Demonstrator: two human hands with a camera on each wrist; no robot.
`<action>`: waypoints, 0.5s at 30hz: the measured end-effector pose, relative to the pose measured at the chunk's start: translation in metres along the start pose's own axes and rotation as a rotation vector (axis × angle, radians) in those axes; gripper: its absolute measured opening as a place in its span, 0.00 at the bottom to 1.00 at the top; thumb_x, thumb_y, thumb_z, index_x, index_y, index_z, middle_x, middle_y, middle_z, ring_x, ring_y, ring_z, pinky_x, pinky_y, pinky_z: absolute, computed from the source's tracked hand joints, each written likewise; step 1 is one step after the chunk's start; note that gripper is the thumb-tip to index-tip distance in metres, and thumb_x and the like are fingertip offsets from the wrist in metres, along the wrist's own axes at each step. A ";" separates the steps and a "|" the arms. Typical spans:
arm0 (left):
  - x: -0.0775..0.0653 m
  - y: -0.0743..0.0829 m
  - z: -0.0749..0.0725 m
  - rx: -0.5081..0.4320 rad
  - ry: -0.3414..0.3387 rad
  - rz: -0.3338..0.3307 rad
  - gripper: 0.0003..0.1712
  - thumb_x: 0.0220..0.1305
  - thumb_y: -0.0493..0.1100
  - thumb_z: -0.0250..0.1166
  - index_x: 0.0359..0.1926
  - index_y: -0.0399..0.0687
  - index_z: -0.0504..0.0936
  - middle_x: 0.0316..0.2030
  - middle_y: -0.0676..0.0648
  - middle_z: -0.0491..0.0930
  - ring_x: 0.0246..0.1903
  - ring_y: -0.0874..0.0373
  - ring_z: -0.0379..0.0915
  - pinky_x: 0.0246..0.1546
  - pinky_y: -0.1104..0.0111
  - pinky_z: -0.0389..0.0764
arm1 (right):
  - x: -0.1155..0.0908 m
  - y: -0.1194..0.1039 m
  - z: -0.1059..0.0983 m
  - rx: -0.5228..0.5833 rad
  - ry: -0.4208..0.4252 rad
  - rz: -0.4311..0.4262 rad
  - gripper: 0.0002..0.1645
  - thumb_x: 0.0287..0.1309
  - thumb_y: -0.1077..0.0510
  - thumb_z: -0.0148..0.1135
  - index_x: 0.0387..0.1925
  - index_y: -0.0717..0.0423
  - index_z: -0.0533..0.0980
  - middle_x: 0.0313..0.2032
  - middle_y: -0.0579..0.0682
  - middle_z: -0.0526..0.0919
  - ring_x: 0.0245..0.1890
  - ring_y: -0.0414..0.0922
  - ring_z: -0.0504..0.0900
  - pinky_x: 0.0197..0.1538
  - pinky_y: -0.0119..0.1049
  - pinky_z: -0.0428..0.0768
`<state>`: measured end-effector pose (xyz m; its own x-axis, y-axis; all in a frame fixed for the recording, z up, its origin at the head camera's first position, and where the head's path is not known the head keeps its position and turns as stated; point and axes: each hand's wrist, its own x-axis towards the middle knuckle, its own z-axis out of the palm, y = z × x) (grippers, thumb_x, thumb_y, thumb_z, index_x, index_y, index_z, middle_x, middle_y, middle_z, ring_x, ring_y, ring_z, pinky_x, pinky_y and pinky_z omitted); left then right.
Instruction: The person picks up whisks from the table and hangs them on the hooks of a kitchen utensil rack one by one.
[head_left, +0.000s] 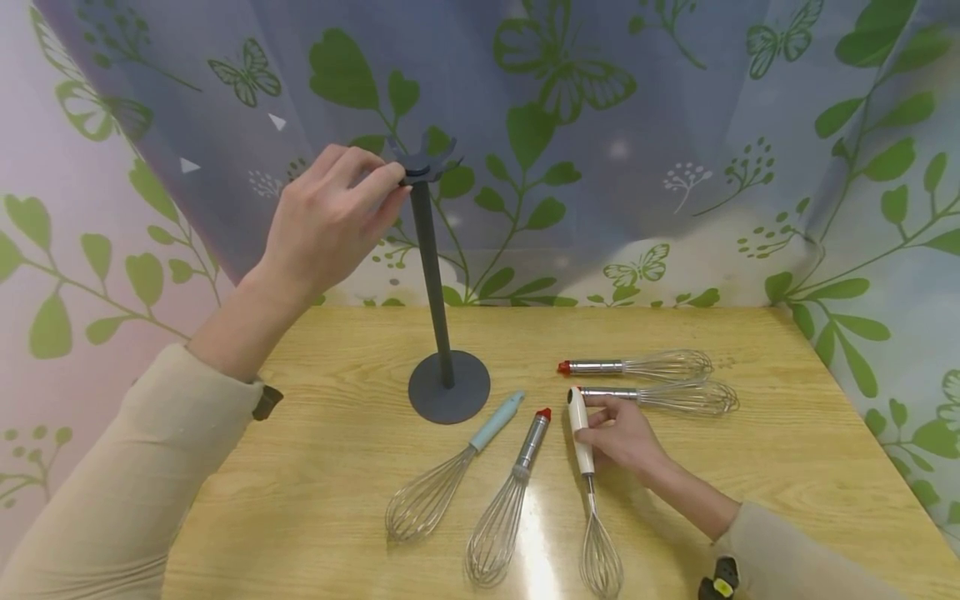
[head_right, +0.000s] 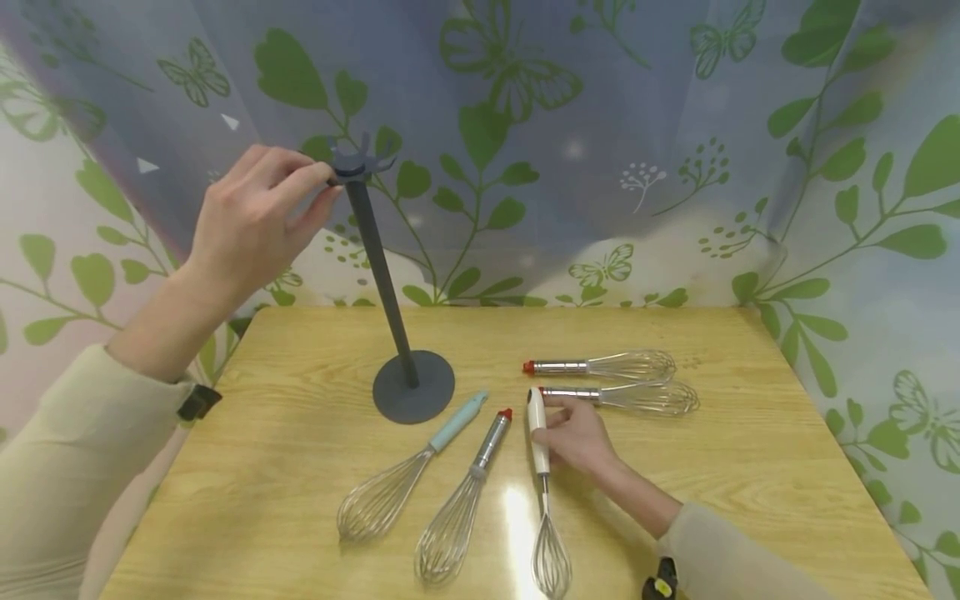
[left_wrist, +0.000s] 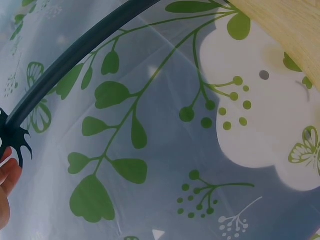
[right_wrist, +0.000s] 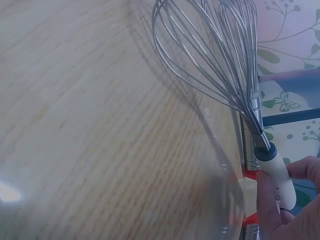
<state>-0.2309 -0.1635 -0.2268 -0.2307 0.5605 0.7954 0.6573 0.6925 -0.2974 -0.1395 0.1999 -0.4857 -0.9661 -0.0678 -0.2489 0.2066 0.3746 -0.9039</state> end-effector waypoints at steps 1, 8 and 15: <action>0.000 0.000 0.000 0.001 0.000 -0.001 0.10 0.76 0.40 0.63 0.45 0.37 0.86 0.39 0.35 0.85 0.38 0.39 0.81 0.30 0.54 0.87 | 0.000 -0.001 0.000 -0.005 0.003 -0.006 0.39 0.55 0.69 0.71 0.69 0.72 0.71 0.43 0.61 0.81 0.36 0.48 0.85 0.37 0.44 0.93; 0.000 0.000 0.000 0.004 -0.002 -0.009 0.10 0.77 0.41 0.63 0.45 0.38 0.86 0.40 0.35 0.85 0.38 0.40 0.80 0.29 0.55 0.86 | -0.001 -0.007 -0.001 0.043 -0.008 -0.027 0.39 0.57 0.69 0.70 0.70 0.71 0.69 0.46 0.62 0.80 0.37 0.49 0.86 0.39 0.50 0.93; 0.000 -0.001 0.000 0.015 0.000 -0.006 0.10 0.77 0.41 0.63 0.45 0.38 0.86 0.40 0.35 0.85 0.37 0.40 0.80 0.30 0.55 0.86 | 0.001 -0.021 -0.002 0.068 -0.004 -0.033 0.40 0.59 0.68 0.69 0.72 0.68 0.69 0.49 0.64 0.80 0.37 0.47 0.87 0.41 0.49 0.93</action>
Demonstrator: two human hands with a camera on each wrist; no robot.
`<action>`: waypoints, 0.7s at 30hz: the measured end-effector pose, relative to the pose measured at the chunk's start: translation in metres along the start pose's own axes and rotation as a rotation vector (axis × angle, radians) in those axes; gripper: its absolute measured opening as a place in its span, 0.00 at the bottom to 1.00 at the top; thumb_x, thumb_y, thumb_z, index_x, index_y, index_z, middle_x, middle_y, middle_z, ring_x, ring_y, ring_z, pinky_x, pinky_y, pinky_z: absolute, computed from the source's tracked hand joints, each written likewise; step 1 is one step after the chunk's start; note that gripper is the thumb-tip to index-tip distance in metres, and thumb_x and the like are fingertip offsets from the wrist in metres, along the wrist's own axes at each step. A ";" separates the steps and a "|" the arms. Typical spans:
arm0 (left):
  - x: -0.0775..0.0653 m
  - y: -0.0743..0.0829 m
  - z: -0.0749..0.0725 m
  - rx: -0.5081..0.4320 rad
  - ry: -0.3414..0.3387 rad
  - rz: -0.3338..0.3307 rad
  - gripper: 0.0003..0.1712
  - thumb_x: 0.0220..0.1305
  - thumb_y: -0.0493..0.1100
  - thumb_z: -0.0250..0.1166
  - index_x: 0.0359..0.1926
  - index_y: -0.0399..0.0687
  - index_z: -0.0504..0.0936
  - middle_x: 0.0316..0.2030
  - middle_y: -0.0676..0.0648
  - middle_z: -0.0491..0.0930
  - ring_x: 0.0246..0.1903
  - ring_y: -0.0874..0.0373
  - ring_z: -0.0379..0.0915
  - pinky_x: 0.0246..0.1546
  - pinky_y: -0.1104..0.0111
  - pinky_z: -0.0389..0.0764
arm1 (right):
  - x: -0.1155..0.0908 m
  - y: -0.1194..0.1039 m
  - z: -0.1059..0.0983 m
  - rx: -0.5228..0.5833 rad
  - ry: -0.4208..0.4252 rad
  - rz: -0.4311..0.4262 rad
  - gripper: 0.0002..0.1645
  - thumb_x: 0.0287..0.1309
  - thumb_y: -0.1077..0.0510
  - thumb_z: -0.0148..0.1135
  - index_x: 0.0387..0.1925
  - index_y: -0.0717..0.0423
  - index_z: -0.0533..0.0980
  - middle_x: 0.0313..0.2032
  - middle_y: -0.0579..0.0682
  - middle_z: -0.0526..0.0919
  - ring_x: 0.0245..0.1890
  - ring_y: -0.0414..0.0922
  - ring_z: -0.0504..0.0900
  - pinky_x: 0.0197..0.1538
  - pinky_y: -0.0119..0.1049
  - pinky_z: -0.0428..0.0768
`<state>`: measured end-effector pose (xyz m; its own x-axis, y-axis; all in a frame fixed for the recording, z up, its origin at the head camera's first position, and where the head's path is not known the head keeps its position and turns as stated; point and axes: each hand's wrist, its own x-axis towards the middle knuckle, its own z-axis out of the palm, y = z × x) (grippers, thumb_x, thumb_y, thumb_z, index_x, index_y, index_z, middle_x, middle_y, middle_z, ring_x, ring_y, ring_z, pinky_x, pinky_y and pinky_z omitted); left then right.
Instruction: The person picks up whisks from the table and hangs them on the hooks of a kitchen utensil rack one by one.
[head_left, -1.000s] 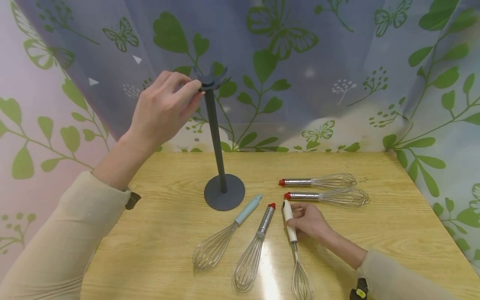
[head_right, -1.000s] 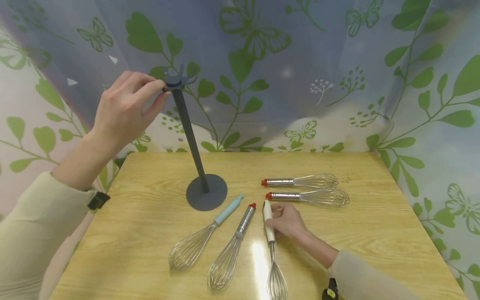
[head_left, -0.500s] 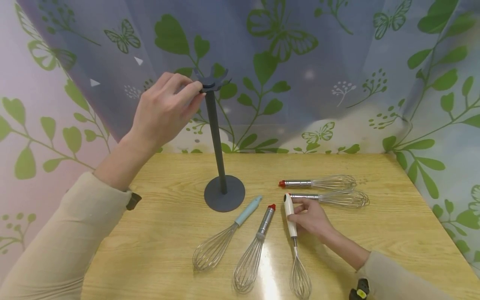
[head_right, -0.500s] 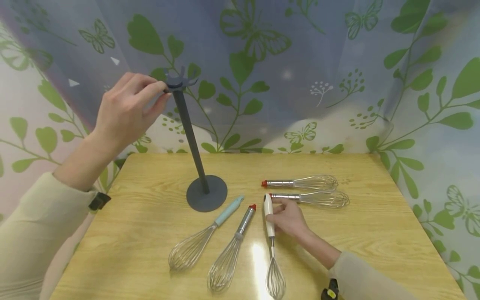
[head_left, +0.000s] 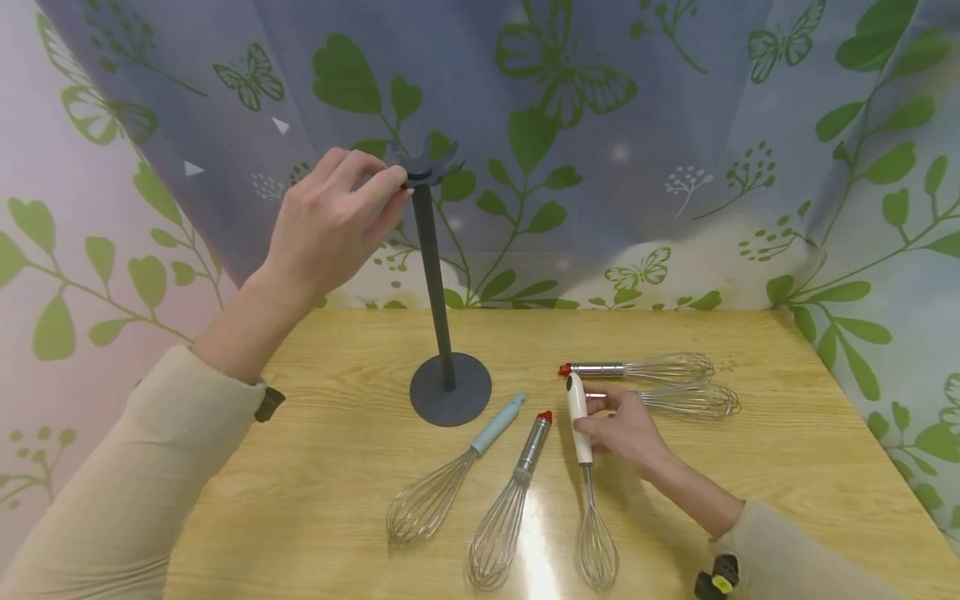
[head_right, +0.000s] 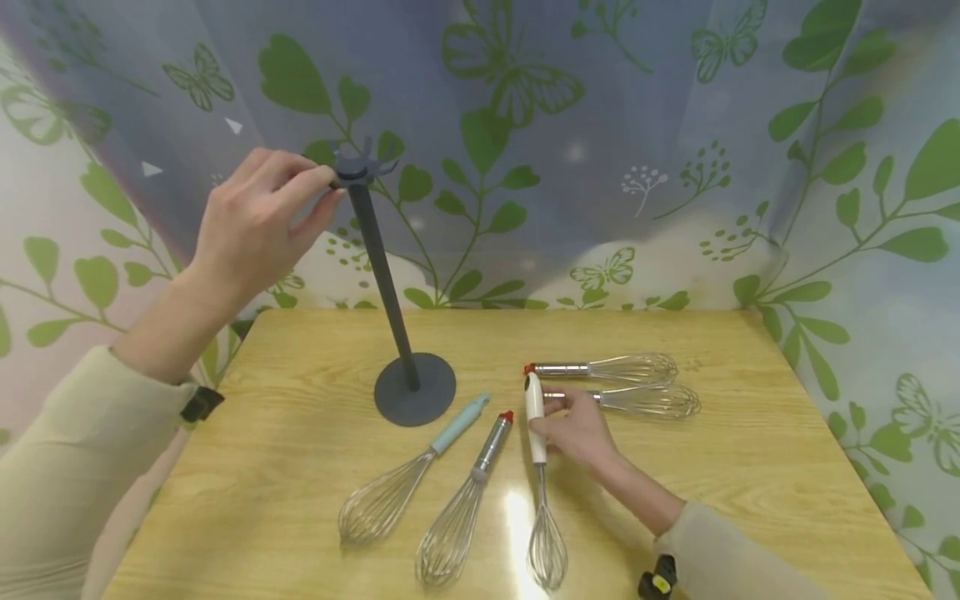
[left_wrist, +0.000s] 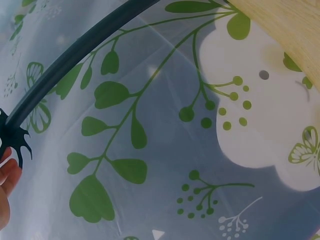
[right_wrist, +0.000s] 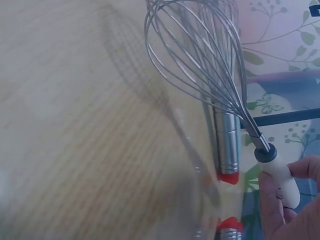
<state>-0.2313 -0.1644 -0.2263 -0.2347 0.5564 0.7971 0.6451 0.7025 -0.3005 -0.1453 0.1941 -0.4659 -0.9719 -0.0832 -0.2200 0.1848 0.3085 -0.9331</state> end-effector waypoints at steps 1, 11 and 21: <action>0.000 0.000 0.000 0.002 0.001 -0.002 0.10 0.77 0.41 0.63 0.45 0.38 0.86 0.40 0.35 0.86 0.37 0.40 0.80 0.30 0.55 0.86 | 0.000 -0.002 -0.001 0.001 0.002 -0.003 0.39 0.59 0.68 0.69 0.72 0.67 0.69 0.49 0.64 0.81 0.37 0.47 0.87 0.40 0.49 0.93; 0.000 0.000 0.000 0.007 0.006 -0.006 0.10 0.76 0.41 0.63 0.44 0.39 0.86 0.39 0.36 0.86 0.37 0.40 0.80 0.30 0.56 0.86 | 0.002 -0.023 -0.007 0.018 0.011 -0.067 0.39 0.62 0.65 0.68 0.73 0.63 0.69 0.53 0.66 0.79 0.41 0.45 0.87 0.41 0.47 0.93; 0.000 0.001 0.000 0.021 0.002 -0.001 0.10 0.77 0.43 0.62 0.44 0.40 0.86 0.39 0.36 0.86 0.38 0.40 0.81 0.31 0.56 0.86 | 0.001 -0.040 -0.008 0.050 0.010 -0.116 0.40 0.59 0.66 0.69 0.73 0.63 0.69 0.54 0.65 0.80 0.38 0.42 0.87 0.40 0.47 0.93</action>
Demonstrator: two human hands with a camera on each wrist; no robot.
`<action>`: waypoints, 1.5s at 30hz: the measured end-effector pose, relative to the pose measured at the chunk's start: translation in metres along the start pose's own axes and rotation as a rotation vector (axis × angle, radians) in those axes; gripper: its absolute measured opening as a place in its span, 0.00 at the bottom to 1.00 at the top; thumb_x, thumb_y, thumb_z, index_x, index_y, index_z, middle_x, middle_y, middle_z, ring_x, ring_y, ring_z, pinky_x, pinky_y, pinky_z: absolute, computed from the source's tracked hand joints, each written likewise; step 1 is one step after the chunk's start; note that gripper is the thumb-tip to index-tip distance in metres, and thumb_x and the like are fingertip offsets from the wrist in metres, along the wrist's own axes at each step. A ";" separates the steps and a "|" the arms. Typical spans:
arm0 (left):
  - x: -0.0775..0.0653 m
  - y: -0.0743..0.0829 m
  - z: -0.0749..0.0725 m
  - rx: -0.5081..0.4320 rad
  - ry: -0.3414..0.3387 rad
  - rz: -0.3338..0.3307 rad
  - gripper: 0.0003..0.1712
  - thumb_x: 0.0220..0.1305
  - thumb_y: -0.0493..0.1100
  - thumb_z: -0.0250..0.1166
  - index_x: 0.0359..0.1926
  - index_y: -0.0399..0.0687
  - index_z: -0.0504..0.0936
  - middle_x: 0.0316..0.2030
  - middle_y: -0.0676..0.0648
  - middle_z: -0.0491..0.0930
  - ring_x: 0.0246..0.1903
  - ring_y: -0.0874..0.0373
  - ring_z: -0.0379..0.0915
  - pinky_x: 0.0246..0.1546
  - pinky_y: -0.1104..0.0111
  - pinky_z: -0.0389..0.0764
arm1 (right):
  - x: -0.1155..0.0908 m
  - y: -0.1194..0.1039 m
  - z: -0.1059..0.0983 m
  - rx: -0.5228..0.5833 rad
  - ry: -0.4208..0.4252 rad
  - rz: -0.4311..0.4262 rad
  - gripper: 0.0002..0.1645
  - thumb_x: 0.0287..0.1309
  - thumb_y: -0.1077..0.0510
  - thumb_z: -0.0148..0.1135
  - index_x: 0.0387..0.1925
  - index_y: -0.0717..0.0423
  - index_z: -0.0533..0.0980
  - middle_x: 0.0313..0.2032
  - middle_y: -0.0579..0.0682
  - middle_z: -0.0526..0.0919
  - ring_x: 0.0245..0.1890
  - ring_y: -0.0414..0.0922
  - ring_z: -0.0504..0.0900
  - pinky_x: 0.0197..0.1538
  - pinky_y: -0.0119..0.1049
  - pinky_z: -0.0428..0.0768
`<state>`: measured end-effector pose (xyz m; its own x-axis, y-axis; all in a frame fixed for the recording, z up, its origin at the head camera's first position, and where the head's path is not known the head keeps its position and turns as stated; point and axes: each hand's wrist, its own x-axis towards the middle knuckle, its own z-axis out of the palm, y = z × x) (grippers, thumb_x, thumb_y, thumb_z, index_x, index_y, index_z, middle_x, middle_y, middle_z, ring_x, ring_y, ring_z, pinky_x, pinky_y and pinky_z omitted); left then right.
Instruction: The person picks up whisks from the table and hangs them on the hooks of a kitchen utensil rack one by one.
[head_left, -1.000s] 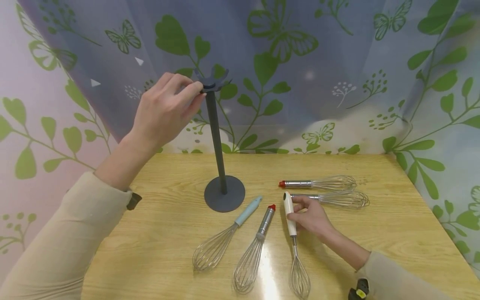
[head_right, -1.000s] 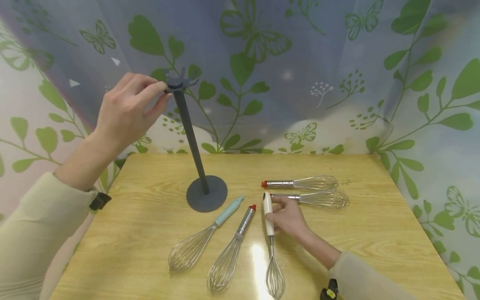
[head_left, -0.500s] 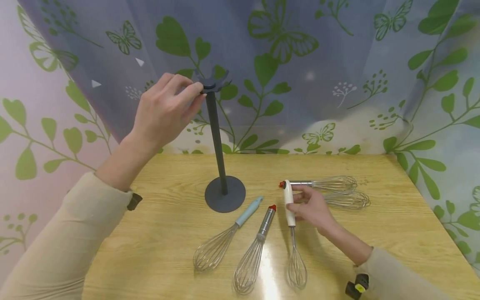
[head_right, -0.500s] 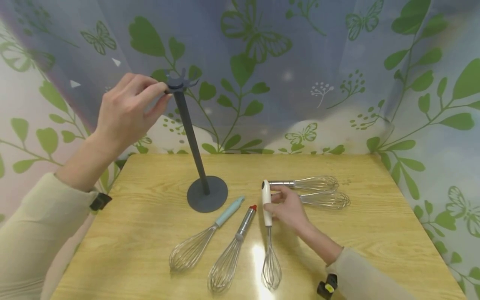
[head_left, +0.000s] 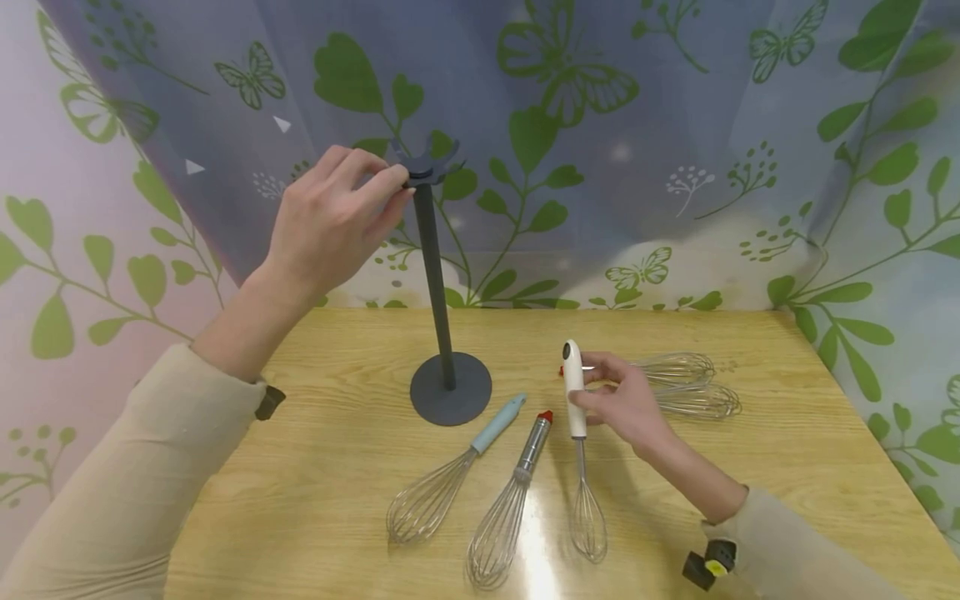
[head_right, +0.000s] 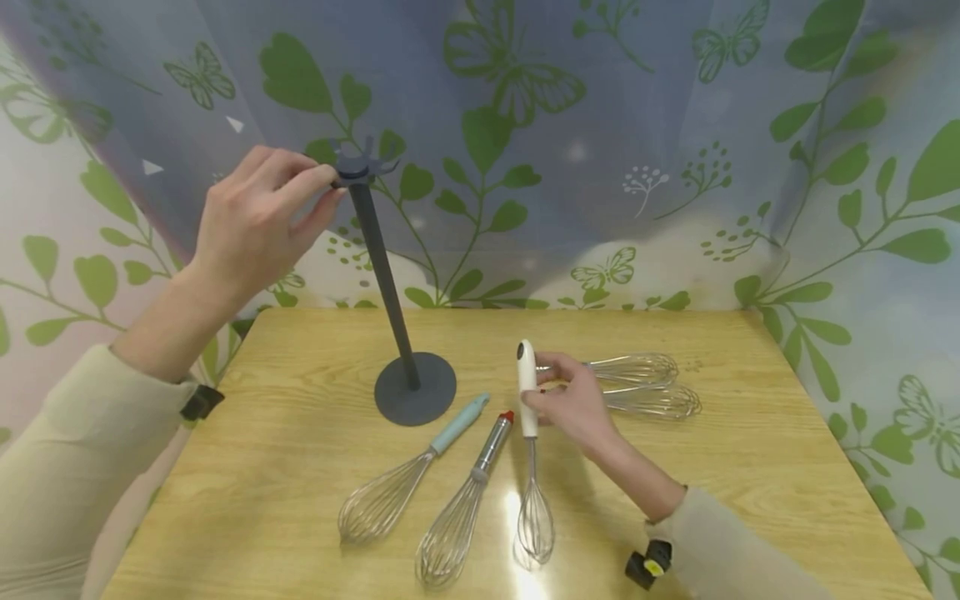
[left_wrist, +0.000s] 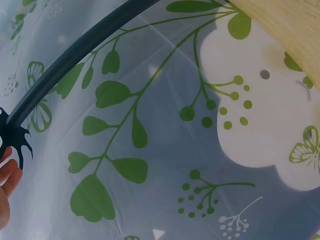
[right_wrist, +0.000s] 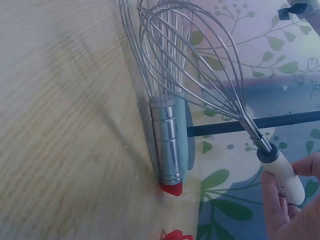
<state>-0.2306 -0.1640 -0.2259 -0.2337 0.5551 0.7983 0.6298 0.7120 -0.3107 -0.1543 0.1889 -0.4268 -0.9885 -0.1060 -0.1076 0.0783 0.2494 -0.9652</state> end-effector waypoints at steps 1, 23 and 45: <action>0.000 0.000 0.000 0.001 0.000 0.000 0.10 0.77 0.43 0.62 0.44 0.40 0.86 0.39 0.36 0.86 0.38 0.40 0.81 0.31 0.56 0.86 | 0.000 -0.001 0.000 0.003 0.000 -0.004 0.40 0.59 0.66 0.69 0.73 0.63 0.69 0.54 0.65 0.80 0.38 0.43 0.87 0.40 0.46 0.93; 0.001 -0.001 0.001 0.039 0.014 0.001 0.11 0.77 0.42 0.62 0.44 0.39 0.86 0.38 0.36 0.87 0.38 0.39 0.81 0.34 0.55 0.86 | 0.002 -0.037 0.006 0.080 -0.020 -0.064 0.42 0.60 0.70 0.68 0.75 0.61 0.67 0.50 0.54 0.81 0.39 0.36 0.89 0.42 0.42 0.93; 0.000 0.002 0.001 0.070 0.036 -0.003 0.11 0.77 0.43 0.63 0.43 0.41 0.87 0.38 0.37 0.88 0.37 0.40 0.82 0.31 0.54 0.84 | 0.013 -0.061 0.020 0.138 -0.065 -0.129 0.41 0.60 0.71 0.67 0.75 0.59 0.68 0.47 0.45 0.80 0.38 0.35 0.89 0.39 0.37 0.92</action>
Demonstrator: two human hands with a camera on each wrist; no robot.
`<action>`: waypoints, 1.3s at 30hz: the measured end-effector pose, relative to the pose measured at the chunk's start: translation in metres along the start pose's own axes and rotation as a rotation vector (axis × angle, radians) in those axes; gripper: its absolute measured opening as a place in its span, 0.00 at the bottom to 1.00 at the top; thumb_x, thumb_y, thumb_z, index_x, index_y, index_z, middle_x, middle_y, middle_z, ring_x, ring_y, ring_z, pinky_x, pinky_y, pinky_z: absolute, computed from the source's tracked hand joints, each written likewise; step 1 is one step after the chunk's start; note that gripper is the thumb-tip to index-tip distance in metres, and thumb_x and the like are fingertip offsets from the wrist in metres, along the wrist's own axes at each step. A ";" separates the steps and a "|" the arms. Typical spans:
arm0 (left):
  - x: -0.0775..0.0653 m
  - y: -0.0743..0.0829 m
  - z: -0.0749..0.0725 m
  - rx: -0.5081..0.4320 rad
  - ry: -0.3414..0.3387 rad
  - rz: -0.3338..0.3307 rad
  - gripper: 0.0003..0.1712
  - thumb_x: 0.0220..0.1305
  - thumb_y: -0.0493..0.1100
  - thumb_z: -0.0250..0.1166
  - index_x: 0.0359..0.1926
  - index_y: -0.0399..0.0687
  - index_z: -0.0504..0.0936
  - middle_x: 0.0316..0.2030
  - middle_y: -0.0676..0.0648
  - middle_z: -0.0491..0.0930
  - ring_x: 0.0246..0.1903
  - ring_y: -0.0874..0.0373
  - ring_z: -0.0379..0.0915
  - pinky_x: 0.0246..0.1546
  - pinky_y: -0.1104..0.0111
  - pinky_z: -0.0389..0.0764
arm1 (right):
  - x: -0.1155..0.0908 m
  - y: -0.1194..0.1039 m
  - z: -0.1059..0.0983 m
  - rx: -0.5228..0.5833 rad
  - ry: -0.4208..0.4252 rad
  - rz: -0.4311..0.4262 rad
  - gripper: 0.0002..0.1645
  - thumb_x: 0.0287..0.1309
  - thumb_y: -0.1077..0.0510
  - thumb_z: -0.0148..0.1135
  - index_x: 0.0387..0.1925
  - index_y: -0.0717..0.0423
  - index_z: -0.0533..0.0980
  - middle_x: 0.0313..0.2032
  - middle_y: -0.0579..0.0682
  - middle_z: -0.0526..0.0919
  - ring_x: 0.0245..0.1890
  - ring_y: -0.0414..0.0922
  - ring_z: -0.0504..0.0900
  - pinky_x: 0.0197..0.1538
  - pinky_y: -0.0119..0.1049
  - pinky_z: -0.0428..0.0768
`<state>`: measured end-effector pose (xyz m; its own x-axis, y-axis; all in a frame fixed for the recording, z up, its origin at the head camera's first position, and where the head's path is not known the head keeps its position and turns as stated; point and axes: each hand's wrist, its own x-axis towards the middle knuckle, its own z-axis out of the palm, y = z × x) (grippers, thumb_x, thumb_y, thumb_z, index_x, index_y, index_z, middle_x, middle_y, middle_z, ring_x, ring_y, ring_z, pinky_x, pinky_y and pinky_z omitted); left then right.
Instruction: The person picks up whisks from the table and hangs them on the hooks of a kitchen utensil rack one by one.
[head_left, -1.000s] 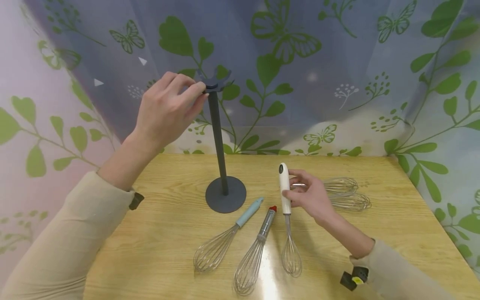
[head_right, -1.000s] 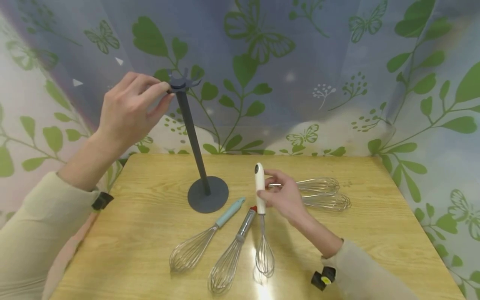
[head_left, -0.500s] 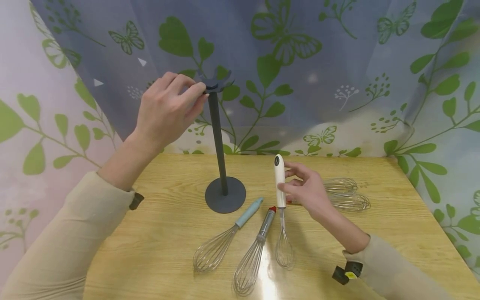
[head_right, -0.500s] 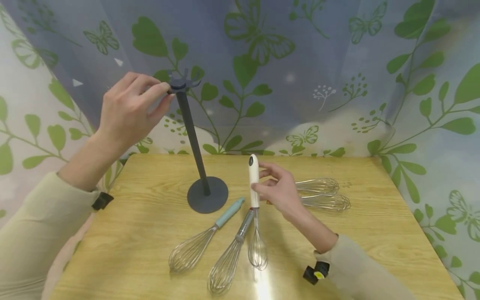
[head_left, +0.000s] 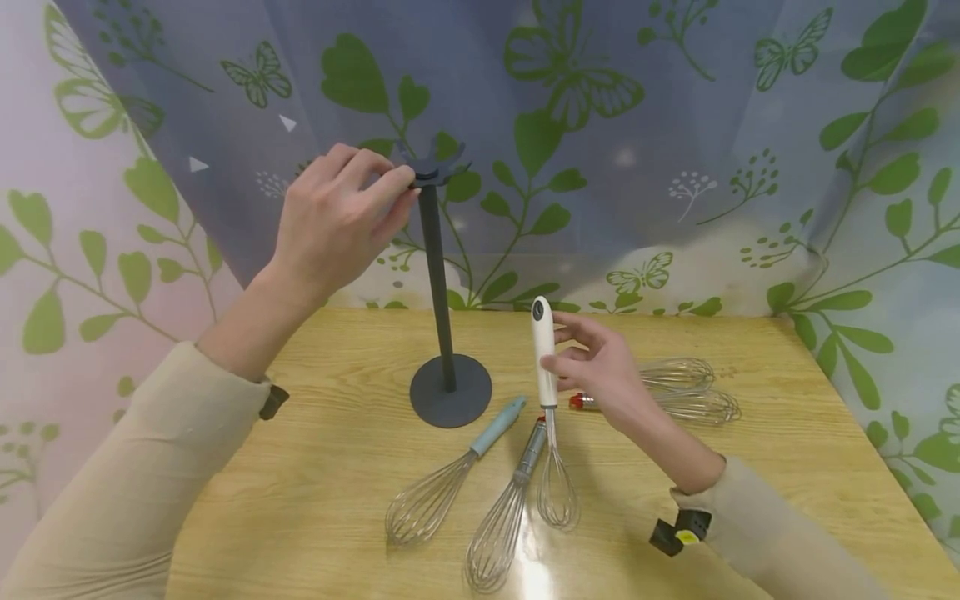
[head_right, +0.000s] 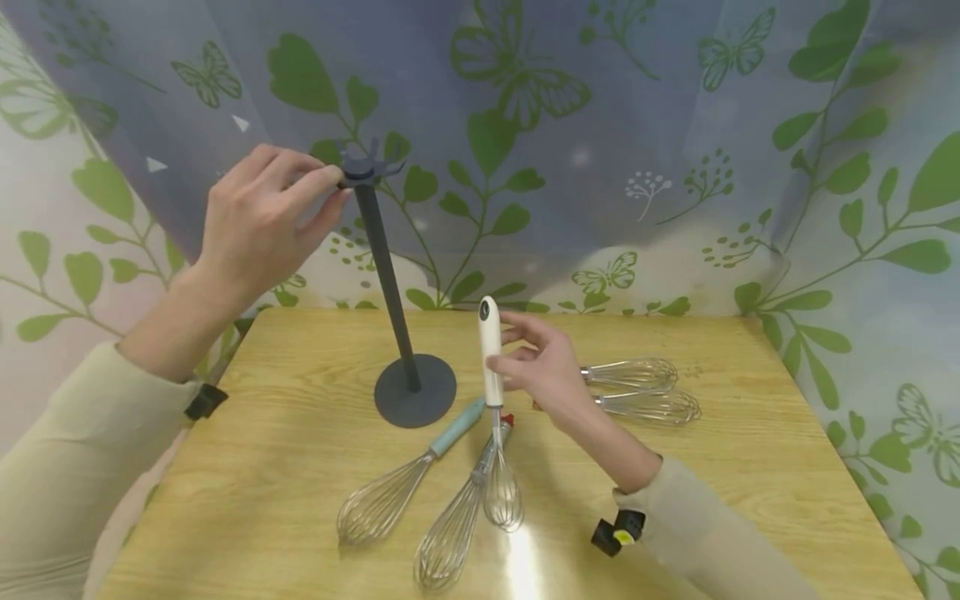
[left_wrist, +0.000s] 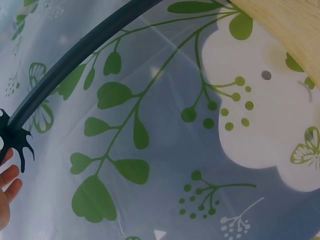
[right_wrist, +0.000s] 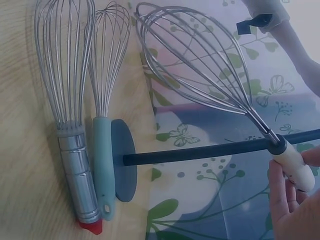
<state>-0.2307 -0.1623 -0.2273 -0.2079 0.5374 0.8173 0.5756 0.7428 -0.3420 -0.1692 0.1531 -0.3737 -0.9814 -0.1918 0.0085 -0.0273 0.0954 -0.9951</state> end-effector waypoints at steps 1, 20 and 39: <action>0.000 0.000 0.000 0.003 0.001 0.002 0.11 0.77 0.43 0.63 0.43 0.41 0.87 0.38 0.37 0.88 0.37 0.40 0.82 0.31 0.54 0.84 | 0.001 -0.001 0.000 0.003 -0.005 -0.002 0.41 0.60 0.71 0.67 0.75 0.59 0.68 0.46 0.45 0.80 0.38 0.35 0.89 0.39 0.37 0.92; 0.000 -0.001 0.001 -0.009 0.014 -0.004 0.11 0.77 0.44 0.62 0.43 0.41 0.87 0.38 0.38 0.88 0.37 0.40 0.82 0.30 0.54 0.83 | 0.017 -0.021 0.014 0.135 -0.153 -0.180 0.38 0.60 0.74 0.64 0.72 0.65 0.69 0.46 0.43 0.82 0.37 0.39 0.86 0.36 0.36 0.90; -0.001 -0.002 0.001 0.002 0.003 0.004 0.12 0.78 0.44 0.62 0.43 0.42 0.87 0.38 0.38 0.88 0.37 0.40 0.82 0.30 0.54 0.83 | 0.036 -0.042 0.030 0.319 -0.256 -0.228 0.35 0.59 0.75 0.59 0.68 0.57 0.73 0.48 0.45 0.82 0.42 0.41 0.86 0.35 0.32 0.88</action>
<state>-0.2329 -0.1641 -0.2280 -0.2031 0.5392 0.8173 0.5745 0.7416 -0.3464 -0.1973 0.1125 -0.3343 -0.8777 -0.4113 0.2460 -0.1382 -0.2742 -0.9517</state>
